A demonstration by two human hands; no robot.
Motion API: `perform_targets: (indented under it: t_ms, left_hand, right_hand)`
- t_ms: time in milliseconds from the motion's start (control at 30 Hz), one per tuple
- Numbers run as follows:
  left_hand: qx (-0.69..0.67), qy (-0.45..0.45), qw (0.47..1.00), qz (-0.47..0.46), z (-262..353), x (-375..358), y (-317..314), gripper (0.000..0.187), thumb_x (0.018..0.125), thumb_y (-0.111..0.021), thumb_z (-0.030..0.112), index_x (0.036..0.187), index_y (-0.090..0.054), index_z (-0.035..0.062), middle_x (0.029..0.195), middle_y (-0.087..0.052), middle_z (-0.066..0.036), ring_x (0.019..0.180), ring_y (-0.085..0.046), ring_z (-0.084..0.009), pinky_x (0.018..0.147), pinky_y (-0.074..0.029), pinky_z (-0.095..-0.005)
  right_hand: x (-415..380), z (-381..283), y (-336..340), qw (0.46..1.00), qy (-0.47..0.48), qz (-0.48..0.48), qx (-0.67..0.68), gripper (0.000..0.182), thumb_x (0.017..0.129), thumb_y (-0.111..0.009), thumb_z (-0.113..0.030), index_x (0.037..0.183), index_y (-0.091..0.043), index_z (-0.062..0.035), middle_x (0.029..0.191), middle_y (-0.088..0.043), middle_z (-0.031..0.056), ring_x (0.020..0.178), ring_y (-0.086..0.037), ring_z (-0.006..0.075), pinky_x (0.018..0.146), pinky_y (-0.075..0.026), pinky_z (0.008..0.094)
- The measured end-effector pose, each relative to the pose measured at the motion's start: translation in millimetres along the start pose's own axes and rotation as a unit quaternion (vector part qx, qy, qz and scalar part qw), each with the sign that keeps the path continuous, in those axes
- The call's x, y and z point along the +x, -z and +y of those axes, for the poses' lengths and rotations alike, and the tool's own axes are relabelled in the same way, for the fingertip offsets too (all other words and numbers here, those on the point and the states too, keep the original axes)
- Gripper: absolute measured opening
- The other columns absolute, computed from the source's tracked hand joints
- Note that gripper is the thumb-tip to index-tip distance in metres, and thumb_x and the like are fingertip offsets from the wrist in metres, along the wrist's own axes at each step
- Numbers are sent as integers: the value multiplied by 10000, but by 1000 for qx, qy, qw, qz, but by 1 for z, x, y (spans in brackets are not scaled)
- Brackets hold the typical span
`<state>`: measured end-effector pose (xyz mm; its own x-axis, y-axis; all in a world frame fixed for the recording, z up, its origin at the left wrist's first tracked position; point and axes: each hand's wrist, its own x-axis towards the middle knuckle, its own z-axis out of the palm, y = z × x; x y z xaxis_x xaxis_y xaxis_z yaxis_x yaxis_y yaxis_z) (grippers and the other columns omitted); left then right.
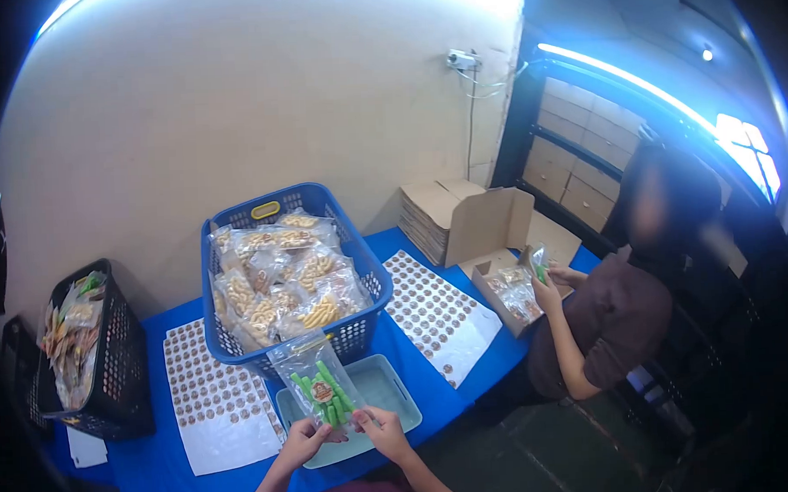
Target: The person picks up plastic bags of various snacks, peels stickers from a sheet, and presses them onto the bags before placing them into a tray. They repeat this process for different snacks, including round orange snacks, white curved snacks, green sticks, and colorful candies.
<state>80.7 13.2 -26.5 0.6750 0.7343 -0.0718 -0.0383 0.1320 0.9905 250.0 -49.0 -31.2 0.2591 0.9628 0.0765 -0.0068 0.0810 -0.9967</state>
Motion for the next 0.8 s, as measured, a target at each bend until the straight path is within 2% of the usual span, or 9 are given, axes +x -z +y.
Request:
perform_targets:
  t_ms: [67,167,367,500,600,800]
  left_hand:
    - [67,-10,998,11,17,2,-6,276,883,-498,182,905,-559,-86,772,-629,-127,735,-637,-193,654,-507,-257]
    - [98,3,995,-1,15,8,-7,297,885,-494,197,870,-565,-91,741,-628,-128,693,-642,-187,615,-505,-246]
    - [32,13,999,-13,-3,10,-5,289,886,-493,195,871,-567,-84,745,-623,-120,699,-641,-198,602,-512,-254]
    - [-98,14,995,30,-4,7,-13,289,885,-496,214,875,-575,-64,724,-602,-91,668,-612,-160,598,-517,-267]
    - [-56,30,997,50,-16,6,-1,277,884,-501,207,865,-575,-59,706,-594,-78,643,-595,-139,603,-510,-253]
    - [-8,-24,997,70,-17,1,13,240,880,-511,187,850,-582,-40,706,-592,-66,638,-581,-116,581,-484,-233]
  right_hand:
    - [-6,7,-1,1000,5,16,3,348,889,-488,-282,716,-558,12,638,-531,20,608,-497,72,559,-401,209]
    - [-14,1,1,998,-38,35,-44,365,886,-489,-298,679,-552,-4,591,-497,-7,554,-443,47,513,-350,193]
    - [-18,13,3,999,-42,25,-1,365,881,-497,-309,690,-569,-7,591,-502,-12,549,-440,44,501,-344,196]
    - [-14,16,-4,994,-29,42,96,325,870,-524,-290,733,-582,-1,631,-530,-10,572,-460,48,523,-369,195]
    - [-12,9,-9,993,-53,30,100,272,866,-535,-243,741,-588,-7,676,-559,16,620,-498,71,585,-410,206]
    - [-9,13,-21,985,-80,-63,137,191,837,-578,-187,828,-606,1,713,-577,20,643,-521,88,609,-418,219]
